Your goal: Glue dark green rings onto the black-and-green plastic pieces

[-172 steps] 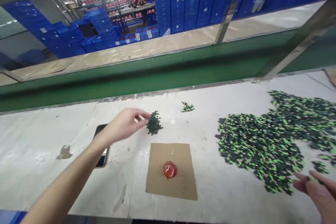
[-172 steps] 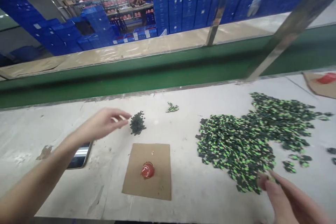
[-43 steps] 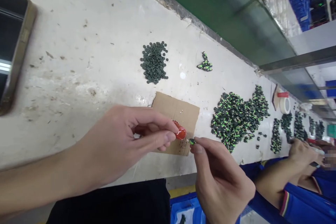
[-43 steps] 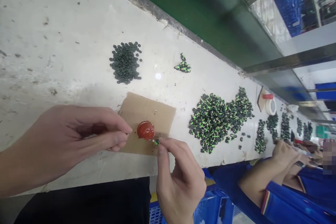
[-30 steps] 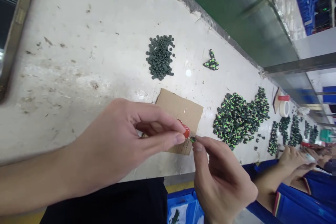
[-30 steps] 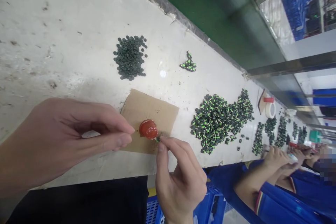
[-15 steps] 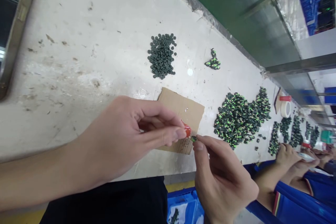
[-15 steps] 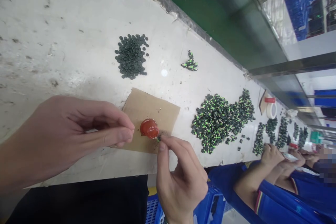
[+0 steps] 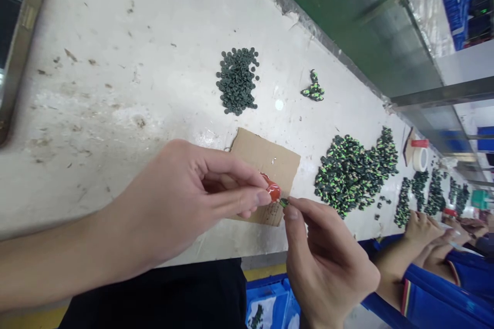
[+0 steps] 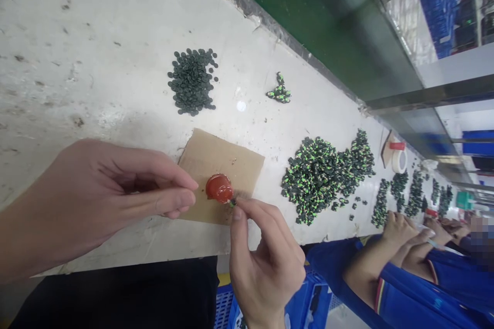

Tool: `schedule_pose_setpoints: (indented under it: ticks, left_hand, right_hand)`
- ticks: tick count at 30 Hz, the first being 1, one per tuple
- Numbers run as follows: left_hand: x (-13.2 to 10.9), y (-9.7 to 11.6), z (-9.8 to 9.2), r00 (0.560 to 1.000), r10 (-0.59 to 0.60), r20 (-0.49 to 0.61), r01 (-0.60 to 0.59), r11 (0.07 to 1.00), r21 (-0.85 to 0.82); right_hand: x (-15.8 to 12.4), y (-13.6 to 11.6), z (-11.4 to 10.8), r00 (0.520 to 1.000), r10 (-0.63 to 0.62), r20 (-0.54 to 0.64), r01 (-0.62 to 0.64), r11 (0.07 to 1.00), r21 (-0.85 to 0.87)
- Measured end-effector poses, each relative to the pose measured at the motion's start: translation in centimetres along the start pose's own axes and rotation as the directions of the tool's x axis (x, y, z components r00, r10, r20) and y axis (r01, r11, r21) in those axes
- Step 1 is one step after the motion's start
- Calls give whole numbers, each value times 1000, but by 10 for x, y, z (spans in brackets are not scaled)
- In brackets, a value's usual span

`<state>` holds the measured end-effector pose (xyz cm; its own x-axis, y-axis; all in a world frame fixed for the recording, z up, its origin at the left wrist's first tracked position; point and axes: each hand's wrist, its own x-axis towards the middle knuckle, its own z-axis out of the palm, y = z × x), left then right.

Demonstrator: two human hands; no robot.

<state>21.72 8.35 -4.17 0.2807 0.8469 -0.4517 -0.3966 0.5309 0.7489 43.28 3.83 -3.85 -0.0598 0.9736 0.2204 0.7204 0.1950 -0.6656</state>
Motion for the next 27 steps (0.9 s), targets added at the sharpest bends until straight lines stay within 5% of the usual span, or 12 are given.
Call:
schedule_pose_setpoints:
  ticks: [4,7,11,19,22,27]
  left_hand:
    - [-2,-1,-1,999,53,9,-54,989,134]
    - [-4,0,-2,994,112,13,-112,964,243]
    - [-3,1,-3,991,134,14,-133,961,244]
    - [-1,-1,-4,988,154,-1,-150,965,216]
    - [-2,-1,-5,979,203,-20,-192,950,246]
    - [-5,-1,-6,981,193,-14,-182,944,274]
  right_hand:
    - [1,-3,1,999,27,-36,-26,999,25]
    - [3,-6,-1,985,170,-40,-165,980,112]
    - [7,-1,-4,911,409,61,-404,850,339]
    - [23,4,-3,829,522,199,-544,670,505]
    - [22,6,-3,835,519,184,-538,696,475]
    - [11,13,-4,919,394,-25,-373,887,273]
